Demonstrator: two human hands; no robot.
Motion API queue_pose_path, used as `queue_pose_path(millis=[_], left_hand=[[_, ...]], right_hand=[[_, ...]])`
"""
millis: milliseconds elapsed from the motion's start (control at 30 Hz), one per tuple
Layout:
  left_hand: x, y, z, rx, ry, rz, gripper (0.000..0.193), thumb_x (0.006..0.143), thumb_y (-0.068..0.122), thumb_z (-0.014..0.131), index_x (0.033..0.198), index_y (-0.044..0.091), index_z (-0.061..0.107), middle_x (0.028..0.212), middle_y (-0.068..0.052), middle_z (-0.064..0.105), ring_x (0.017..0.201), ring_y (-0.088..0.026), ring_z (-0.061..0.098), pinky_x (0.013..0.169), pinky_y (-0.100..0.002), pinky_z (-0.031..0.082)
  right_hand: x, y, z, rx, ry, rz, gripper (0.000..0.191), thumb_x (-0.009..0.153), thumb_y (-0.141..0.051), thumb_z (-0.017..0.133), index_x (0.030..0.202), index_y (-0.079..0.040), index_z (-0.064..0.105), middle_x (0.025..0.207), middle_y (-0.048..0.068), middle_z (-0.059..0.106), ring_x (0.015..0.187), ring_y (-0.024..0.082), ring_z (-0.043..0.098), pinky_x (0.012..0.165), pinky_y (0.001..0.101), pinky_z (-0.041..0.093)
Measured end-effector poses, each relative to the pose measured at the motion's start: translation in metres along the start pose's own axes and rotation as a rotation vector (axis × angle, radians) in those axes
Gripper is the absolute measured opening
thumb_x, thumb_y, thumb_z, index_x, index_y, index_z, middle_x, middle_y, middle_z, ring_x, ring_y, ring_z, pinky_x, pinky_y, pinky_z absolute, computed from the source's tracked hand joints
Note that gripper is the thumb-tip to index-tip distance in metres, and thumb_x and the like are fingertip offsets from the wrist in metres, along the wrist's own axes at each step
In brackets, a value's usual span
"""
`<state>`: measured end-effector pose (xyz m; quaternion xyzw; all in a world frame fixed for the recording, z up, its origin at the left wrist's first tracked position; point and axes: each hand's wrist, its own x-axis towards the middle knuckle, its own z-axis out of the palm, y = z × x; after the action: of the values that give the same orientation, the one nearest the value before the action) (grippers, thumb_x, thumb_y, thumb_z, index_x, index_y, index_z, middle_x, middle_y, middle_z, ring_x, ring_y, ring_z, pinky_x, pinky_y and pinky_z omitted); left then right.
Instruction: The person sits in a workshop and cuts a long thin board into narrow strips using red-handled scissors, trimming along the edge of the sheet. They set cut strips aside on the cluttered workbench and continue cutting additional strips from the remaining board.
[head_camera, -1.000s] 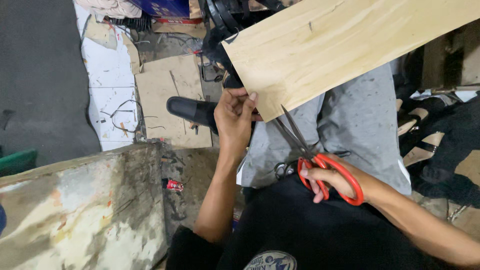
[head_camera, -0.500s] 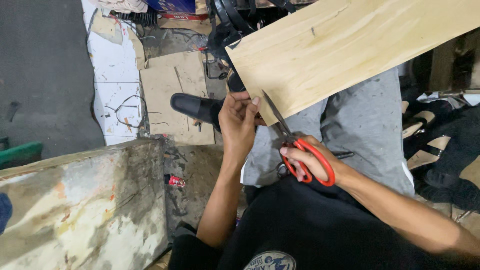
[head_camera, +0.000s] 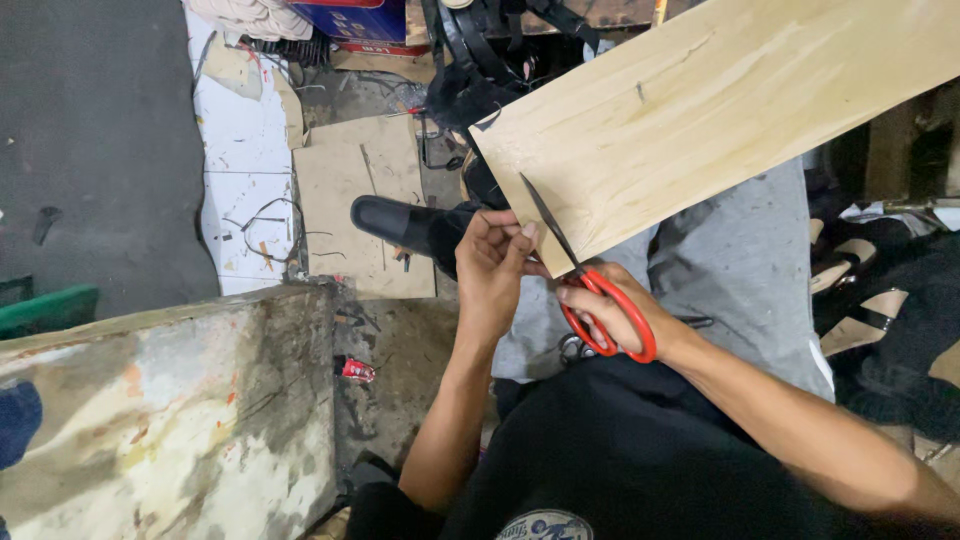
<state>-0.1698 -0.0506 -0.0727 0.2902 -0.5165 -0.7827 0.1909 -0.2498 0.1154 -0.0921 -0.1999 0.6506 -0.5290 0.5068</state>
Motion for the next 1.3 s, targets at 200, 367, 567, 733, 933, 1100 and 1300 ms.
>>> queue_pose_path(millis=[200, 367, 567, 733, 933, 1100, 1300], left_hand=[[0.017, 0.013, -0.004, -0.069, 0.028, -0.059, 0.019, 0.096, 0.002, 0.064, 0.113, -0.002, 0.055, 0.098, -0.009, 0.07, 0.083, -0.013, 0.071, 0.064, -0.03, 0.064], [0.023, 0.007, -0.007, -0.028, 0.047, 0.095, 0.013, 0.102, 0.003, 0.064, 0.11, -0.003, 0.056, 0.096, -0.011, 0.07, 0.078, -0.015, 0.068, 0.062, -0.03, 0.06], [0.008, -0.001, 0.001, -0.223, -0.025, -0.037, 0.011, 0.101, 0.002, 0.064, 0.108, -0.002, 0.057, 0.093, -0.01, 0.07, 0.075, -0.015, 0.068, 0.062, -0.032, 0.06], [0.011, 0.014, 0.0, -0.125, -0.039, -0.047, 0.013, 0.097, 0.001, 0.065, 0.107, -0.001, 0.057, 0.096, -0.008, 0.07, 0.08, -0.014, 0.069, 0.064, -0.032, 0.061], [0.025, 0.022, 0.001, -0.203, 0.01, 0.022, 0.012, 0.1, 0.005, 0.068, 0.104, 0.0, 0.058, 0.092, -0.008, 0.071, 0.077, -0.013, 0.068, 0.064, -0.029, 0.059], [0.022, 0.017, 0.002, -0.209, -0.011, -0.031, 0.012, 0.099, 0.007, 0.069, 0.102, 0.001, 0.059, 0.093, -0.007, 0.073, 0.076, -0.012, 0.068, 0.064, -0.029, 0.059], [0.023, 0.022, 0.001, -0.289, 0.0, -0.02, 0.011, 0.099, 0.008, 0.069, 0.104, 0.003, 0.061, 0.093, -0.005, 0.071, 0.078, -0.01, 0.067, 0.065, -0.028, 0.058]], right_hand=[[-0.001, -0.008, 0.003, -0.174, 0.043, -0.056, 0.04, 0.093, -0.029, 0.062, 0.066, 0.0, 0.058, 0.05, 0.006, 0.053, 0.044, 0.019, 0.052, 0.045, 0.0342, 0.043], [-0.015, -0.053, -0.026, -0.184, -0.097, 0.412, 0.035, 0.086, -0.027, 0.067, 0.072, 0.005, 0.063, 0.053, 0.014, 0.06, 0.048, 0.03, 0.058, 0.049, 0.0433, 0.047], [-0.004, -0.065, -0.024, -0.431, 0.021, 0.031, 0.028, 0.079, -0.021, 0.056, 0.076, 0.006, 0.064, 0.068, 0.016, 0.067, 0.061, 0.027, 0.07, 0.055, 0.0371, 0.054], [0.001, -0.045, -0.004, -0.223, 0.078, -0.127, 0.035, 0.096, -0.032, 0.057, 0.086, 0.0, 0.068, 0.067, 0.013, 0.062, 0.059, 0.021, 0.058, 0.056, 0.0357, 0.048], [0.002, -0.05, -0.013, -0.293, 0.043, -0.006, 0.03, 0.092, -0.02, 0.055, 0.072, 0.002, 0.06, 0.056, 0.01, 0.056, 0.049, 0.023, 0.056, 0.048, 0.0394, 0.045], [0.005, -0.058, -0.021, -0.279, 0.029, -0.029, 0.023, 0.089, -0.016, 0.055, 0.077, 0.004, 0.057, 0.056, 0.012, 0.055, 0.051, 0.026, 0.057, 0.049, 0.0393, 0.046], [0.017, -0.059, -0.012, -0.405, 0.092, -0.461, 0.014, 0.082, -0.007, 0.055, 0.087, 0.004, 0.06, 0.066, 0.013, 0.057, 0.058, 0.025, 0.058, 0.055, 0.0337, 0.048]])
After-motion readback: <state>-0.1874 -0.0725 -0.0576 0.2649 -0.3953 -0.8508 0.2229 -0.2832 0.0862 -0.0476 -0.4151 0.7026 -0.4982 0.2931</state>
